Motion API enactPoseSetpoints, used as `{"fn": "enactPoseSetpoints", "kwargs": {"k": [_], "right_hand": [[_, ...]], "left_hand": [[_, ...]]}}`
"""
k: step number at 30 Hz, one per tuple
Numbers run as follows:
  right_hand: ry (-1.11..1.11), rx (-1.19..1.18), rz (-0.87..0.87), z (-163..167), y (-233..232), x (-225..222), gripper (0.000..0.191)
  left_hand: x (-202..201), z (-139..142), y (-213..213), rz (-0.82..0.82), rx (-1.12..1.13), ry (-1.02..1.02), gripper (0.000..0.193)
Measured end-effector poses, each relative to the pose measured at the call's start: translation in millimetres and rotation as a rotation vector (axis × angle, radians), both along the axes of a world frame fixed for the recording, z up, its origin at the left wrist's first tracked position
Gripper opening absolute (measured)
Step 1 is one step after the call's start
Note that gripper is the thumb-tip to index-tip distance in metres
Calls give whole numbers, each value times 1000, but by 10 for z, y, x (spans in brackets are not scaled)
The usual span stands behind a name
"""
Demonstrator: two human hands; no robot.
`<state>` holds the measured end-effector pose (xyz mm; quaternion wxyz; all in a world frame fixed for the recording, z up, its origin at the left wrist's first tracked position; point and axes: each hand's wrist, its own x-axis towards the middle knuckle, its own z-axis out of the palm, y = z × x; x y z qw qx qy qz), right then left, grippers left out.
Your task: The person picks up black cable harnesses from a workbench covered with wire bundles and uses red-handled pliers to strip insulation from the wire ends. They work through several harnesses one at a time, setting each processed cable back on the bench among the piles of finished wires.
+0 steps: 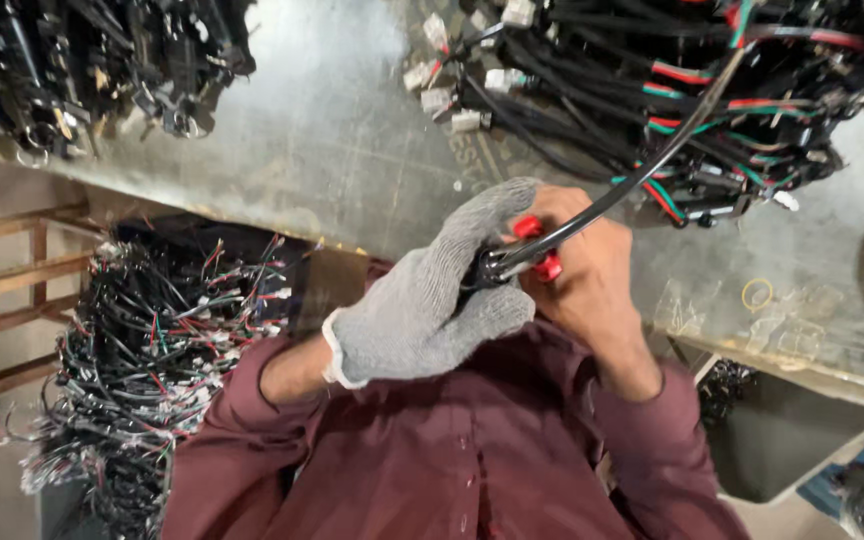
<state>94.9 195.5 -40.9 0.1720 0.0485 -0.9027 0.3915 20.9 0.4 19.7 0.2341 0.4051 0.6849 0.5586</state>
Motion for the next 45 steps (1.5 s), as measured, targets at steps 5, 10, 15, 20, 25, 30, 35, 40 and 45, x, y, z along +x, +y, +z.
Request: {"fn": "enactPoseSetpoints", "kwargs": {"k": [5, 10, 15, 20, 25, 30, 35, 40, 45], "right_hand": [[-156, 315, -89, 46, 49, -83, 41], [-79, 77, -9, 63, 60, -16, 24], [-125, 61, -86, 5, -98, 115, 32], [-210, 150, -168, -66, -141, 172, 32], [-235, 183, -222, -37, -168, 284, 34], [-300, 164, -236, -49, -224, 317, 33], [-168, 24, -150, -80, -278, 331, 42], [-329, 106, -270, -143, -297, 271, 36], [-9, 4, -83, -168, -228, 111, 32]], "left_hand": [[-68, 101, -70, -43, -324, -387, 80], [-50, 46, -101, 15, -72, 68, 67], [103, -234, -11, 210, -166, 221, 72], [246, -377, -44, 273, -200, 336, 72], [279, -366, -53, 324, -295, 582, 59], [244, -383, -66, 316, -408, 635, 62], [178, -332, -89, 267, -367, 798, 63], [125, -91, -8, 233, -347, 424, 66], [21, 27, -172, -57, -64, 60, 69]]}}
